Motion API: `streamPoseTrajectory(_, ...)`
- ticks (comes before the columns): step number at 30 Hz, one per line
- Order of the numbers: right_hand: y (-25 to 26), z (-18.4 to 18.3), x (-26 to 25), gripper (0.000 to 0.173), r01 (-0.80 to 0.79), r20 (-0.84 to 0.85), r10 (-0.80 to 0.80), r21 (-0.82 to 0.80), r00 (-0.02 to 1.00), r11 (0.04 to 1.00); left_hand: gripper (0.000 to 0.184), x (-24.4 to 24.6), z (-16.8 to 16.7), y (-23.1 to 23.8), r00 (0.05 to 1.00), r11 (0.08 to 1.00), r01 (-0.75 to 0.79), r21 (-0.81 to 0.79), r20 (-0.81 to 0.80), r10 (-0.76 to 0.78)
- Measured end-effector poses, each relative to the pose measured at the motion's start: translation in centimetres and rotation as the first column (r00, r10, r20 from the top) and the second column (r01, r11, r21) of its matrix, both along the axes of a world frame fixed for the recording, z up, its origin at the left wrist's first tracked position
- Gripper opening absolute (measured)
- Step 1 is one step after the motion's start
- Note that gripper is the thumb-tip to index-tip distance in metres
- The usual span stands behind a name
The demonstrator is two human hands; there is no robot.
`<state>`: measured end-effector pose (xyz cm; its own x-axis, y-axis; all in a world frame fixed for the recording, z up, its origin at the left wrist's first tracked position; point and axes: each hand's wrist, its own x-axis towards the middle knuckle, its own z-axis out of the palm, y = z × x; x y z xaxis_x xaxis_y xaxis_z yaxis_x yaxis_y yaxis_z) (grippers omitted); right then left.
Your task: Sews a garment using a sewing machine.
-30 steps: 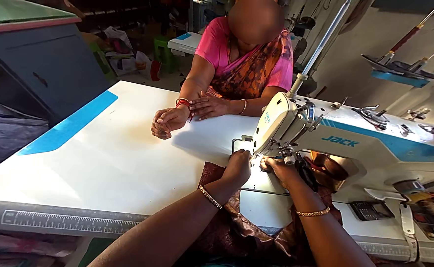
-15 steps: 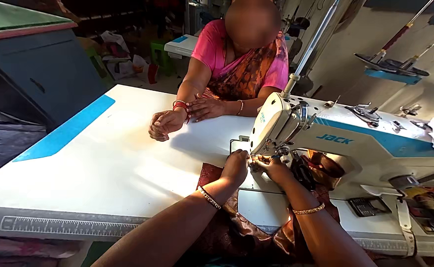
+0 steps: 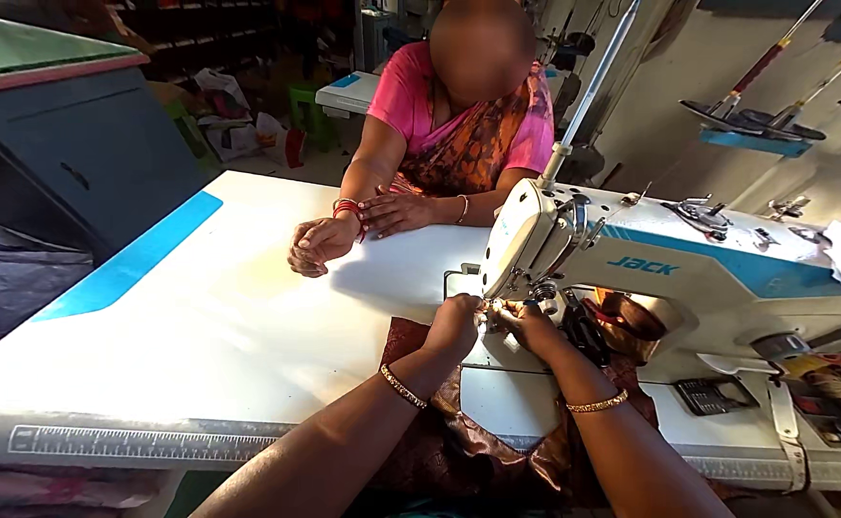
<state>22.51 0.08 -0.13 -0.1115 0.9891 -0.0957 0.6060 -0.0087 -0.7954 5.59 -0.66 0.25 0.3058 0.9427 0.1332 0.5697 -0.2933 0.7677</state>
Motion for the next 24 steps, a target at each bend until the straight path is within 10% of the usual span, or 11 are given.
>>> streamPoseTrajectory(24, 0.0, 0.0, -0.1, 0.023, -0.026, 0.054, 0.022, 0.069, 0.998, 0.997, 0.023, -0.2, 1.0, -0.4, 0.999, 0.999, 0.030, -0.010, -0.037, -0.030)
